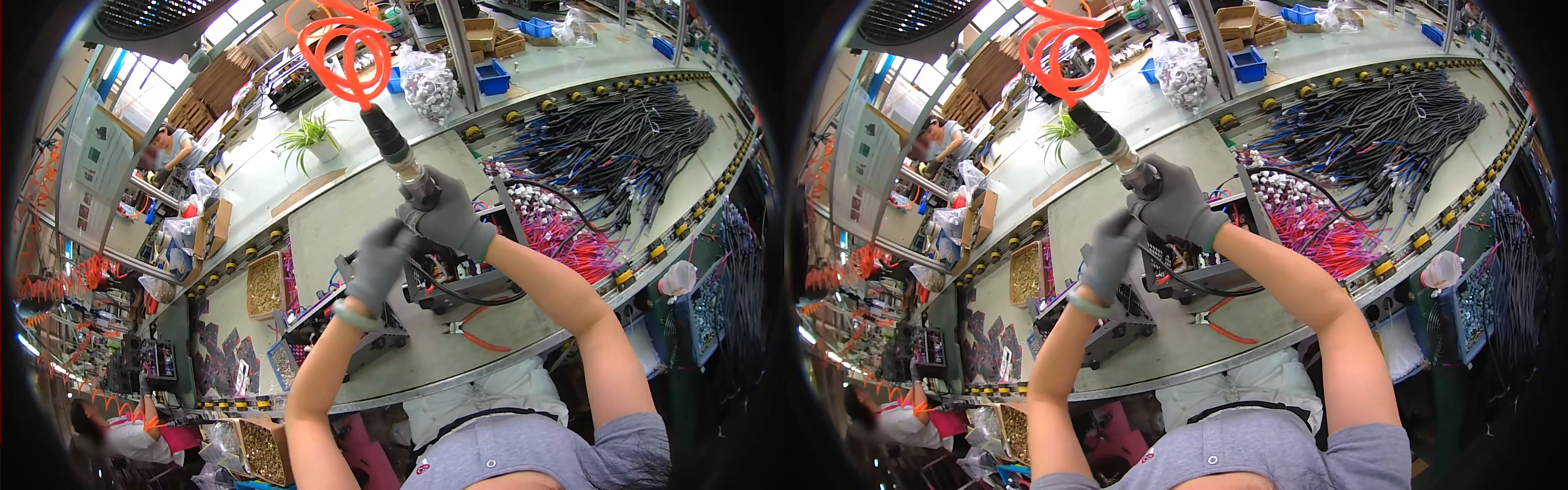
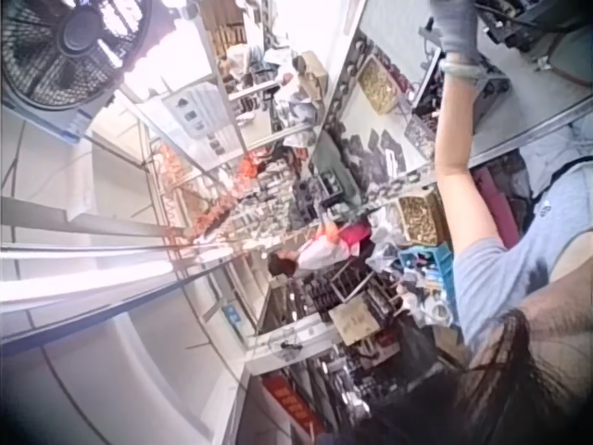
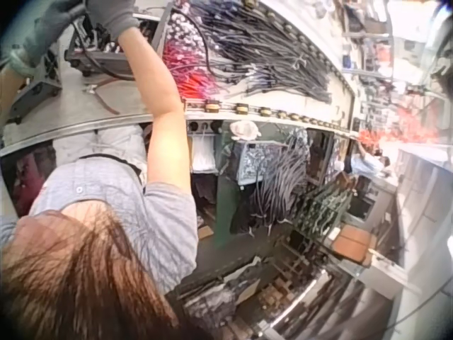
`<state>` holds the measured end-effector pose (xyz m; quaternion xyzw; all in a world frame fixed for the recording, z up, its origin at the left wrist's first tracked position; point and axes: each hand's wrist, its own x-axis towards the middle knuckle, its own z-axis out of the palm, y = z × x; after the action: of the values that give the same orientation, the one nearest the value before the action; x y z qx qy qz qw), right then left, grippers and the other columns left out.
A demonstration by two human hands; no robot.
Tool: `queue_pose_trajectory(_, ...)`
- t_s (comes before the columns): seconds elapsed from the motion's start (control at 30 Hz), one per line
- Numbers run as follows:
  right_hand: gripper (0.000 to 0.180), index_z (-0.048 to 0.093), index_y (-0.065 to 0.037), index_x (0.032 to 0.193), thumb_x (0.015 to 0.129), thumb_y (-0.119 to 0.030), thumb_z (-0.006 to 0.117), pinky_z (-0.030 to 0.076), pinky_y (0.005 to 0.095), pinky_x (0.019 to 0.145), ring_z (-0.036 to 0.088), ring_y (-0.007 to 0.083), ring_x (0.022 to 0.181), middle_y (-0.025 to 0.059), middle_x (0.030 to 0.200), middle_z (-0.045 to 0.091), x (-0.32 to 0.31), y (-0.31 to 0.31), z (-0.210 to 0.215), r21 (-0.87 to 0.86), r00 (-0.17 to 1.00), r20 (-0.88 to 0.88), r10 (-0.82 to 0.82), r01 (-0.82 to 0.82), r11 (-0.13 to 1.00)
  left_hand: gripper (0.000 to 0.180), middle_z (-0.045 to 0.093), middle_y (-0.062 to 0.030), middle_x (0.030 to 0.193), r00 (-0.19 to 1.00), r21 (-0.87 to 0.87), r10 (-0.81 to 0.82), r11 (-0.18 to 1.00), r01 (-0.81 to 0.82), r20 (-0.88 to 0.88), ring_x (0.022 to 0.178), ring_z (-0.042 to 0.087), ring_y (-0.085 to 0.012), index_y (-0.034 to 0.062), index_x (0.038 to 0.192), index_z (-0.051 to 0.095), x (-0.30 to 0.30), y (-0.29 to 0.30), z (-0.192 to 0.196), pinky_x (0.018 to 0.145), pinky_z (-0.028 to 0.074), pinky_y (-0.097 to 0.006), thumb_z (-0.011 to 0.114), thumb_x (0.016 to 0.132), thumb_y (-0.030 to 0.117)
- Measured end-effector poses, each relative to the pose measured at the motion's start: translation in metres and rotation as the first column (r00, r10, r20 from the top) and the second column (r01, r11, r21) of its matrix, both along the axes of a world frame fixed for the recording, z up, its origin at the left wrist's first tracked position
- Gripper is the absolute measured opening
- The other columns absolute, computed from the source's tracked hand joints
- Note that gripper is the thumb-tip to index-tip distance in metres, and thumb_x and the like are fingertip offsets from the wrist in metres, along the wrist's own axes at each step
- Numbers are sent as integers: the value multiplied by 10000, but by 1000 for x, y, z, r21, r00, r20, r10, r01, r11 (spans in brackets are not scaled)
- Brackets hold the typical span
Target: The person assembles electronic components on a workbench, using a pneumatic screwdriver to secure parts into a metal chassis. They also use pliers to strip and prepare wires, handling various small components and tools throughout the process.
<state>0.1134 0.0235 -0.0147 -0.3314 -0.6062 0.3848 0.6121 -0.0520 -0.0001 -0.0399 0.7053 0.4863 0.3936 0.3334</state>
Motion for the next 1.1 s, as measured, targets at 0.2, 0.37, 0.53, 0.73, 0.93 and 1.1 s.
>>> queue_pose_trajectory(0.2,276,585,-26,1028,787,-24,718,512,240,701,566,47,775,-18,870,606,18,2,-6,-76,954,-162,253,-267,961,244,570,-78,962,497,-319,300,946,-48,814,786,548,-130,-34,1177,534,-62,-77,14,714,498,-222,459,953,26)
queue_pose_trajectory(0.37,334,579,-32,1080,790,-7,742,516,215,706,604,55,792,1,900,623,21,-36,16,56,987,-133,96,-89,994,179,593,-64,948,253,-565,506,735,375,825,656,488,-104,62,1146,551,-3,-166,-5,539,426,-198,468,1003,129)
queue_pose_trajectory(0.53,436,512,-73,1202,827,-39,732,515,266,713,595,115,866,55,1037,588,45,-107,24,19,745,-585,322,-384,923,249,598,-10,826,309,-605,528,603,521,791,503,429,-92,85,1119,552,30,-175,-41,444,351,-210,432,1036,287)
queue_pose_trajectory(0.73,543,493,-98,1231,804,-224,804,544,342,666,619,185,750,88,917,585,55,-153,8,83,738,-640,213,-210,974,391,459,17,546,399,-687,563,536,490,724,397,365,-95,100,912,583,50,-163,-37,392,291,-241,402,1036,424)
queue_pose_trajectory(0.93,484,505,-78,1185,822,-231,787,548,358,661,619,183,725,95,886,589,55,-159,2,181,795,-574,198,-113,977,402,453,48,546,222,-574,577,547,609,786,370,337,-98,116,937,598,67,-162,-28,334,251,-244,386,1033,444)
queue_pose_trajectory(1.1,430,507,-53,1126,841,-255,758,548,359,643,615,193,676,96,814,598,61,-143,3,422,786,-394,477,-306,853,404,448,32,541,-6,-354,538,563,747,843,357,320,-84,124,915,599,71,-164,-36,325,253,-220,384,1035,444)
